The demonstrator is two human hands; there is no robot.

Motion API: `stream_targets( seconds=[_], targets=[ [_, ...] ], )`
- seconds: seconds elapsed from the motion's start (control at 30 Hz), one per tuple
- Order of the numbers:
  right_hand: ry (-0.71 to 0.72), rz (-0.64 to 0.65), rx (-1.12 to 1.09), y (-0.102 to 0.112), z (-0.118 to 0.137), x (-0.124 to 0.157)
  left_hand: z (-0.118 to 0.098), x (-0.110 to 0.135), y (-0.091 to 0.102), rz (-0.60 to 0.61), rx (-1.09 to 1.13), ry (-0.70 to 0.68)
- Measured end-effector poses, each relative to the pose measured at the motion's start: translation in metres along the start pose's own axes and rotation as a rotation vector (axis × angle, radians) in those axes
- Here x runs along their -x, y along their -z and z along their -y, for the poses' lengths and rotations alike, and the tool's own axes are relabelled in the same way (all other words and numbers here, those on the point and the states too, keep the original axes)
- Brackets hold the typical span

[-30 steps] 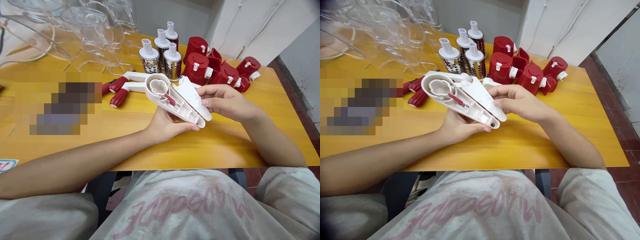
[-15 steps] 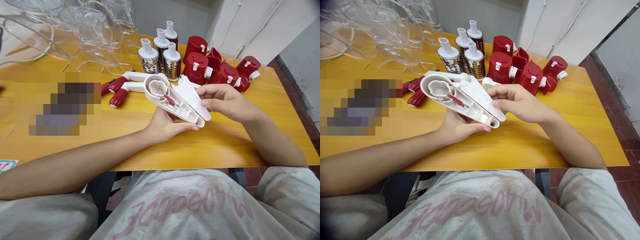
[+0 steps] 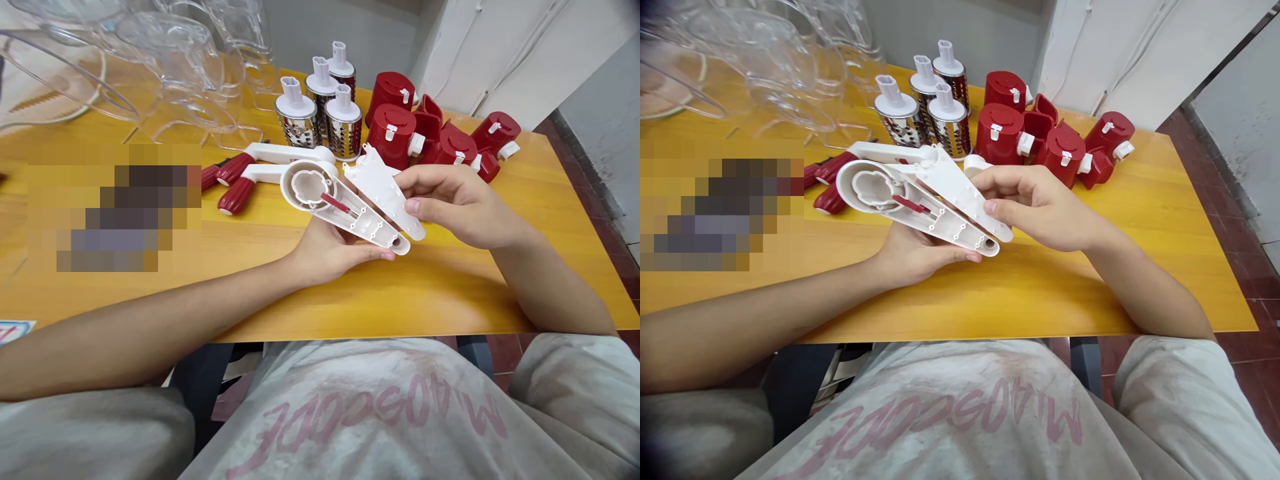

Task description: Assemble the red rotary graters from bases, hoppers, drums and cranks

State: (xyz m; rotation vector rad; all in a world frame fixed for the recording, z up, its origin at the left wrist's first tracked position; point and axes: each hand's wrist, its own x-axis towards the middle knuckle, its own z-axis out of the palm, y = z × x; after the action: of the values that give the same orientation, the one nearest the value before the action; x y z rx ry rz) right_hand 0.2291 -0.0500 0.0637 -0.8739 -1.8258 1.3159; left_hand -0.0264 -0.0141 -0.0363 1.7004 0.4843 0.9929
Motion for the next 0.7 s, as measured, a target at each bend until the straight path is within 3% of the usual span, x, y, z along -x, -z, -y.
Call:
stream_targets(
  seconds=[0.43,0.7],
  targets=[
    [0.024,0.024,0.006,0.0008,-0.0015,-0.0008,0.0016,-0.0001,-0.0005,-0.009,0.021,-0.007],
    [-0.031,-0.046,-0.005,-0.0022,0.0022,-0.0005,0.0025,-0.0027,-0.0030,-0.002,0.128,0.049]
  ],
)
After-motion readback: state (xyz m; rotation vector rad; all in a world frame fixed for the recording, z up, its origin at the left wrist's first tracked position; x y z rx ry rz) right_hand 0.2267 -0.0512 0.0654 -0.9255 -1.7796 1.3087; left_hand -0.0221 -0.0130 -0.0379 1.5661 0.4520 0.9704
